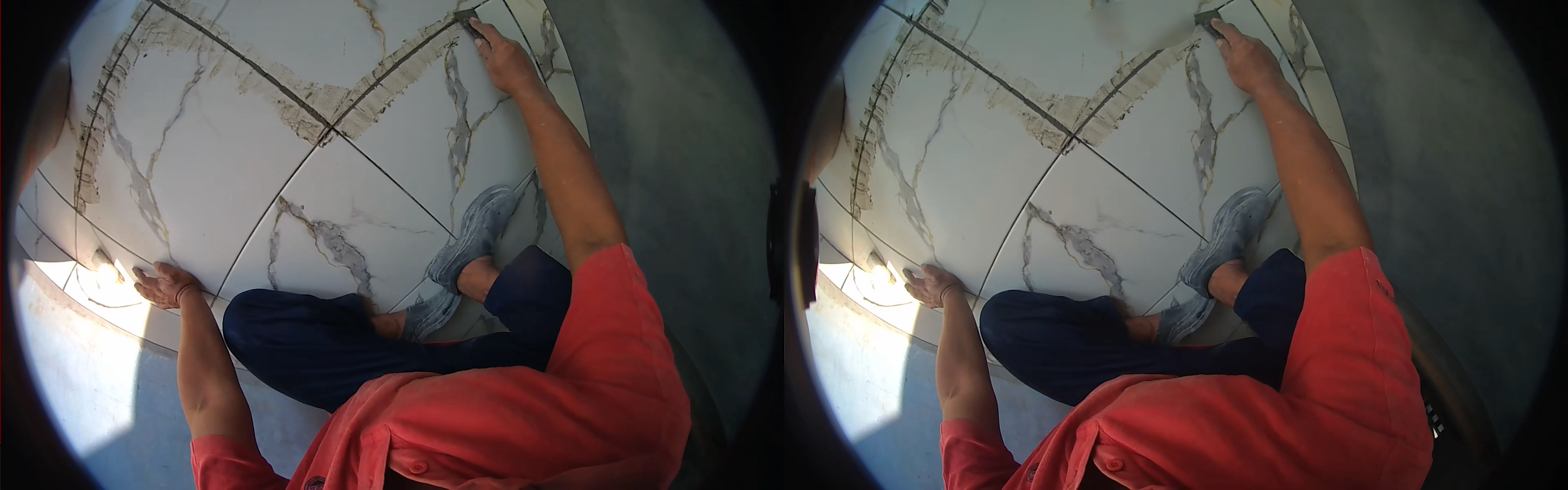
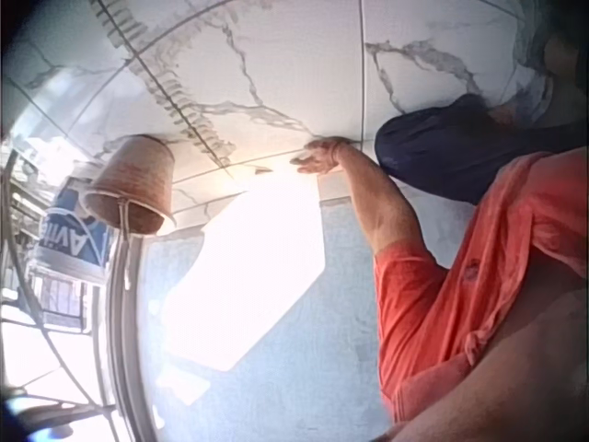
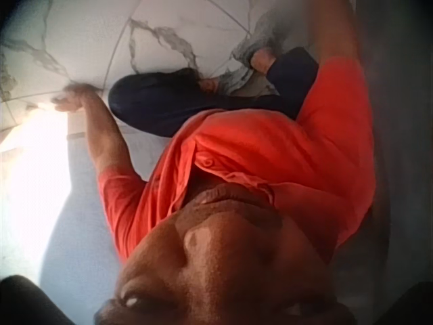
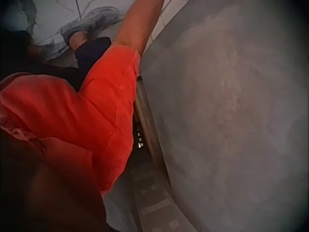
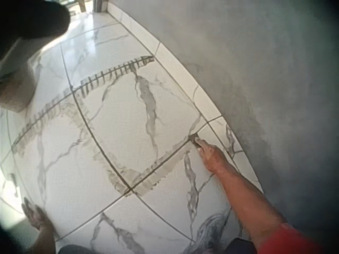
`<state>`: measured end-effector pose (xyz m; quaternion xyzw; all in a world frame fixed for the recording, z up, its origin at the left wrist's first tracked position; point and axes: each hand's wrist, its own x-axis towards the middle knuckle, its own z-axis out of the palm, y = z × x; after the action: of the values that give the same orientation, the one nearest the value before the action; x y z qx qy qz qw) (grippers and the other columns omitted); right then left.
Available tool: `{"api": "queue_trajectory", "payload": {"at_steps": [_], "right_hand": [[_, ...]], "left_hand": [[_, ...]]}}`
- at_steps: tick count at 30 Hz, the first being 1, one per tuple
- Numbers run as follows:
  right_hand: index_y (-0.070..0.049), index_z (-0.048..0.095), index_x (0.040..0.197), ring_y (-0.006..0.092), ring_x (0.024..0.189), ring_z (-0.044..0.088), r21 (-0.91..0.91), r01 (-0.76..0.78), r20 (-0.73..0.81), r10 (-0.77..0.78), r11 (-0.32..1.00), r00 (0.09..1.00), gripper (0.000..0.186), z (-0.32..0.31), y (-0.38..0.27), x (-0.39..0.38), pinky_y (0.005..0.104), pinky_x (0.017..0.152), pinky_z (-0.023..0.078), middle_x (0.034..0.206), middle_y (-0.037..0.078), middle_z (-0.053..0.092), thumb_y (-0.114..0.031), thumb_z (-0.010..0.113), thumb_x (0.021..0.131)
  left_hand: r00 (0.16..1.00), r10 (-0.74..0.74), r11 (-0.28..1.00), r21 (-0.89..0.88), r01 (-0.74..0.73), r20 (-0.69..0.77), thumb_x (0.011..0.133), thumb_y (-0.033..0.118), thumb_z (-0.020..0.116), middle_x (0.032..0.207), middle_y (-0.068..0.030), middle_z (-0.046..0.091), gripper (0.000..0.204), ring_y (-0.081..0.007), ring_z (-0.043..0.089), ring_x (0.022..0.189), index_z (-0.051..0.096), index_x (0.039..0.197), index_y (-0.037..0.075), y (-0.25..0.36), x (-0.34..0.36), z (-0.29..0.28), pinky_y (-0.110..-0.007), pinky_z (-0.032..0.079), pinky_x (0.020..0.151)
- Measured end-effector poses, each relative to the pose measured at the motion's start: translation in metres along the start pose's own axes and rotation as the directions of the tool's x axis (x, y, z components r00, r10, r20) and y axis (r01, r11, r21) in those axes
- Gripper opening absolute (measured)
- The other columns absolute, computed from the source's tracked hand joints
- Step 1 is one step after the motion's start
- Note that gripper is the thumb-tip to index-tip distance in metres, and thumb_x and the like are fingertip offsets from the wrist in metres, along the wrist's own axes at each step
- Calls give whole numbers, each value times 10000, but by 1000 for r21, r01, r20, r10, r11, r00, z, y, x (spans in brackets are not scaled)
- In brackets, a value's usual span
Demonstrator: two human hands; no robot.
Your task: The person scoops grout from a bucket using a trowel and applies it into the gaps between floor tiles. They spread the grout along the seams and smooth it with the trowel, working across multiple tile joints.
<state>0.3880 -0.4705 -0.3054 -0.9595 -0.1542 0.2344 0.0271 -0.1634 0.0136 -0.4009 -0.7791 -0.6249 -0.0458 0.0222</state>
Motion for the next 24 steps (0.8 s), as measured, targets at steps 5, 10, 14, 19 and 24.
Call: {"api": "queue_trajectory", "payload": {"at_steps": [5,10,14,19,24], "right_hand": [[-251,535,1471,456,1115,661,22,105,-50,-104,994,993,408,1,24,-17,540,956,523,1202,236,706,-307,512,1068],[-239,536,1471,454,1119,659,-16,32,28,-32,999,999,408,-4,-11,-12,533,962,521,1208,234,707,-298,509,1069],[-228,530,1475,449,1109,664,-2,43,57,-43,999,997,411,1,8,-42,529,960,523,1199,225,710,-309,503,1073],[-230,525,1481,437,1109,669,-7,59,20,-59,998,998,415,-13,-37,-23,527,957,525,1200,225,710,-294,505,1072],[-218,540,1463,433,1127,662,-19,19,86,-18,1000,996,399,1,-28,-51,526,956,524,1216,224,702,-262,519,1067]], "left_hand": [[1000,-4,1000,0,4,1,967,566,436,1619,-246,365,734,-358,280,1539,393,1597,191,3,-3,0,-503,192,1246],[1000,-3,1000,-3,3,-7,961,551,453,1619,-247,366,733,-359,283,1538,393,1597,190,4,-5,3,-503,191,1246],[1000,-2,1000,-2,2,-11,961,547,462,1619,-245,363,726,-358,277,1540,402,1593,193,4,-1,-1,-505,196,1245],[999,-44,999,23,44,0,959,529,477,1618,-246,360,708,-356,279,1539,411,1588,212,9,-4,-4,-498,202,1246],[1000,-13,1000,-3,13,-10,944,515,496,1621,-247,356,717,-365,298,1530,421,1583,198,7,-6,2,-491,214,1248]]}}
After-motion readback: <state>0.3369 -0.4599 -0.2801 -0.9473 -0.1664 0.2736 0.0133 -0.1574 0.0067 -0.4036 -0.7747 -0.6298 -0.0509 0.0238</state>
